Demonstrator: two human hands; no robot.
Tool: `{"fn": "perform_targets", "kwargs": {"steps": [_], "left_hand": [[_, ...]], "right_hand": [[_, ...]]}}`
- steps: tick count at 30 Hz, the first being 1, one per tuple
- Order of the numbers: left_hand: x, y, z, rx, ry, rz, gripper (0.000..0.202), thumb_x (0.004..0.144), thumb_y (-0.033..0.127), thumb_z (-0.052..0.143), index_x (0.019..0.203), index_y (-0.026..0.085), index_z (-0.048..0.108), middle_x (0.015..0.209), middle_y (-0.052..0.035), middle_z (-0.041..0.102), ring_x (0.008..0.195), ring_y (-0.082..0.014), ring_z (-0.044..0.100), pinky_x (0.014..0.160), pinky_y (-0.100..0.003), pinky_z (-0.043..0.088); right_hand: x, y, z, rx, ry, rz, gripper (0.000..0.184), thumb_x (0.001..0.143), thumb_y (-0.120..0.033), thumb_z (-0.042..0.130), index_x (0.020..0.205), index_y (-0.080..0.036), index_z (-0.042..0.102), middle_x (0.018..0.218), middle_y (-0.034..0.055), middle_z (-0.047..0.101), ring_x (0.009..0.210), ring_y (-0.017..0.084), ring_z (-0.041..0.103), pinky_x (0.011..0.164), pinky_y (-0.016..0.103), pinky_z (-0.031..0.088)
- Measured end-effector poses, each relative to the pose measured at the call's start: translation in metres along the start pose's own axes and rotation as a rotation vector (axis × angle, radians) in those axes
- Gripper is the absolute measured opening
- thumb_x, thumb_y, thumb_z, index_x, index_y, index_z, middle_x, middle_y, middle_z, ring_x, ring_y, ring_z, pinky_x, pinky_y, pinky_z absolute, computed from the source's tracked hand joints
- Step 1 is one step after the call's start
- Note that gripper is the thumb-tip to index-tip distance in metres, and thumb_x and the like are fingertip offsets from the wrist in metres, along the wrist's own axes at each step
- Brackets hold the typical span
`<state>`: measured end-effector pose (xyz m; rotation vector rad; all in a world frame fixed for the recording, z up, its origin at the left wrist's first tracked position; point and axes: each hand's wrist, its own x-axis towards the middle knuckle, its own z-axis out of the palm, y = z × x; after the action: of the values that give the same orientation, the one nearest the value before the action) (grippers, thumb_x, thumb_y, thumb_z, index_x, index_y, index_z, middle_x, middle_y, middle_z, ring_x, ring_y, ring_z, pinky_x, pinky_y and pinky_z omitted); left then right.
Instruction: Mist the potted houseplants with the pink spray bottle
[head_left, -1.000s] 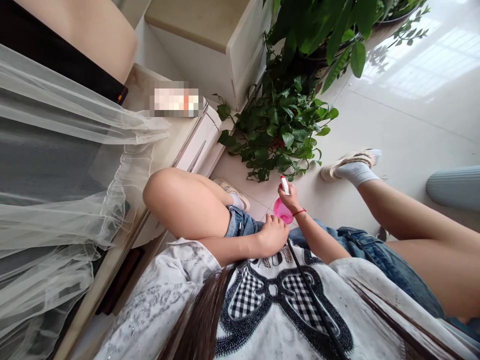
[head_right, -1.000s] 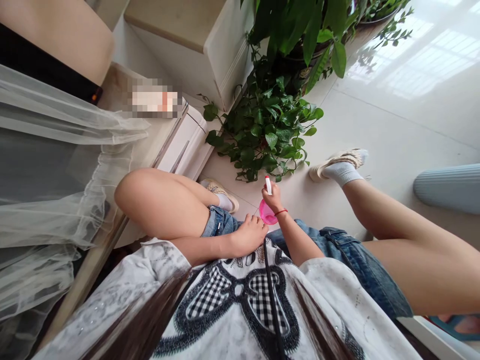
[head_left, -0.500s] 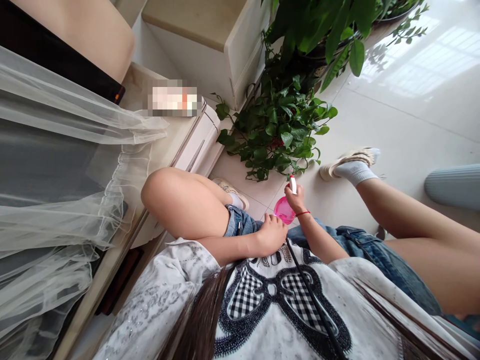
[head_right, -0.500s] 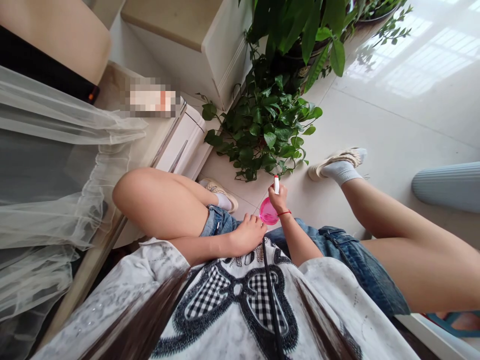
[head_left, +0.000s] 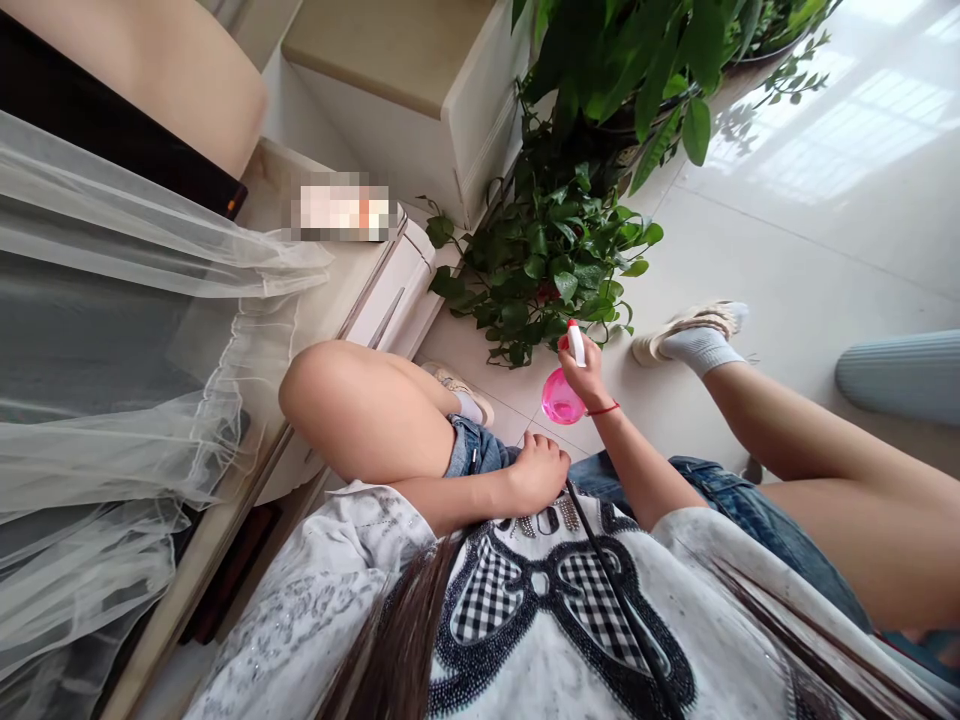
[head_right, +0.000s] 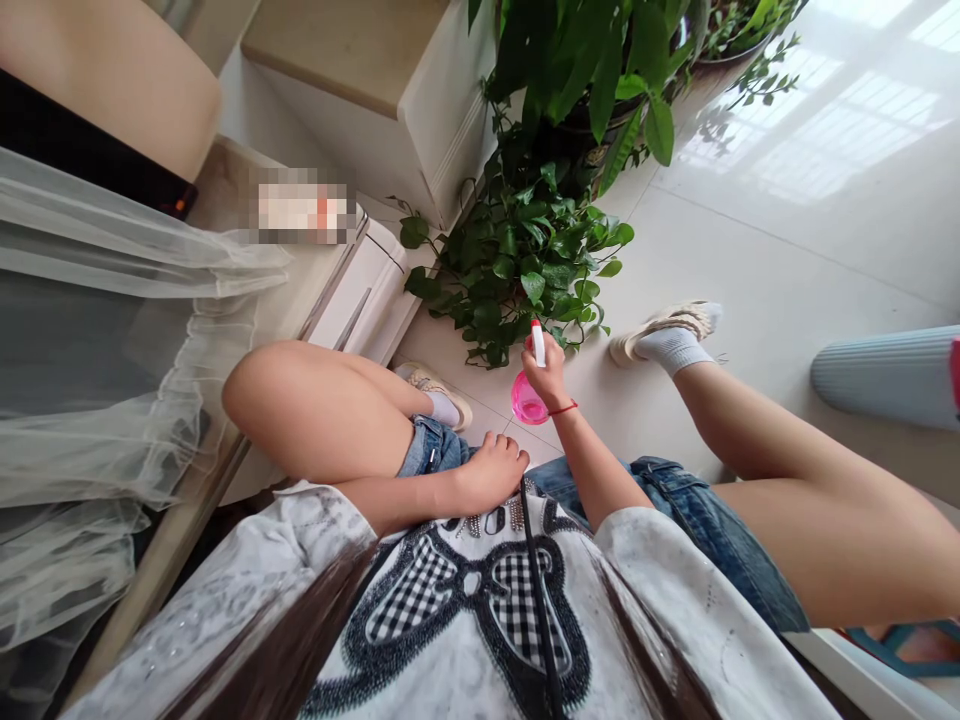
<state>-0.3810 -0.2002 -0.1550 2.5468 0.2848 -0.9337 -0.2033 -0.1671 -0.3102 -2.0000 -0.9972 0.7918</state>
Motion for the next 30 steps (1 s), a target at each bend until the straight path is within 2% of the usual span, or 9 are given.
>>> {"fn": "perform_targets", "kwargs": {"steps": [5, 10, 16, 20, 25, 30], "left_hand": [[0.000, -0.001, -0.001, -0.013, -0.022, 0.006, 0.039, 0.105, 0.019, 0.037, 0.131, 0.004, 0.061, 0.132, -0.0251, 0.066, 0.120, -0.0350, 0.063, 0.101, -0.046, 0.040], [-0.001, -0.002, 0.000, -0.007, -0.002, 0.003, 0.038, 0.105, 0.019, 0.039, 0.130, 0.005, 0.062, 0.132, -0.0247, 0.066, 0.118, -0.0344, 0.063, 0.101, -0.046, 0.040], [-0.001, -0.001, 0.001, -0.007, 0.025, 0.006, 0.037, 0.104, 0.021, 0.040, 0.129, 0.005, 0.063, 0.129, -0.0246, 0.067, 0.117, -0.0334, 0.063, 0.102, -0.047, 0.040], [-0.001, -0.002, 0.000, -0.015, 0.010, 0.019, 0.039, 0.104, 0.022, 0.042, 0.131, 0.004, 0.062, 0.132, -0.0255, 0.066, 0.121, -0.0351, 0.062, 0.104, -0.049, 0.041], [0.000, -0.001, 0.003, 0.027, 0.019, 0.014, 0.040, 0.104, 0.021, 0.041, 0.132, 0.004, 0.064, 0.134, -0.0252, 0.066, 0.119, -0.0348, 0.064, 0.104, -0.049, 0.042], [0.008, 0.007, 0.003, 0.195, 0.099, 0.021, 0.043, 0.102, 0.021, 0.044, 0.137, 0.007, 0.066, 0.138, -0.0250, 0.066, 0.129, -0.0379, 0.061, 0.111, -0.056, 0.040]], "right_hand": [[0.018, -0.019, -0.001, -0.009, 0.109, 0.020, 0.006, 0.076, -0.025, 0.057, 0.080, -0.024, 0.053, 0.072, 0.0028, 0.051, 0.071, 0.021, 0.049, 0.074, 0.040, 0.046], [0.025, -0.030, -0.004, -0.025, 0.146, 0.080, 0.017, 0.073, -0.025, 0.055, 0.064, -0.026, 0.040, 0.062, 0.0003, 0.043, 0.060, 0.018, 0.040, 0.065, 0.038, 0.040], [0.026, -0.040, -0.015, 0.031, 0.106, 0.021, 0.010, 0.073, -0.028, 0.056, 0.067, -0.025, 0.048, 0.060, 0.0000, 0.047, 0.060, 0.017, 0.042, 0.061, 0.036, 0.040], [0.033, -0.046, -0.028, 0.040, 0.091, 0.021, 0.009, 0.073, -0.023, 0.056, 0.068, -0.024, 0.049, 0.063, -0.0007, 0.048, 0.061, 0.016, 0.043, 0.062, 0.035, 0.039], [0.044, -0.051, -0.050, 0.064, 0.060, 0.076, 0.017, 0.073, -0.017, 0.058, 0.061, -0.023, 0.046, 0.058, -0.0028, 0.042, 0.059, 0.014, 0.040, 0.059, 0.031, 0.037], [0.050, -0.054, -0.081, 0.108, -0.009, 0.134, 0.006, 0.071, -0.022, 0.061, 0.065, -0.022, 0.060, 0.058, -0.0024, 0.050, 0.054, 0.014, 0.045, 0.050, 0.028, 0.036]]}}
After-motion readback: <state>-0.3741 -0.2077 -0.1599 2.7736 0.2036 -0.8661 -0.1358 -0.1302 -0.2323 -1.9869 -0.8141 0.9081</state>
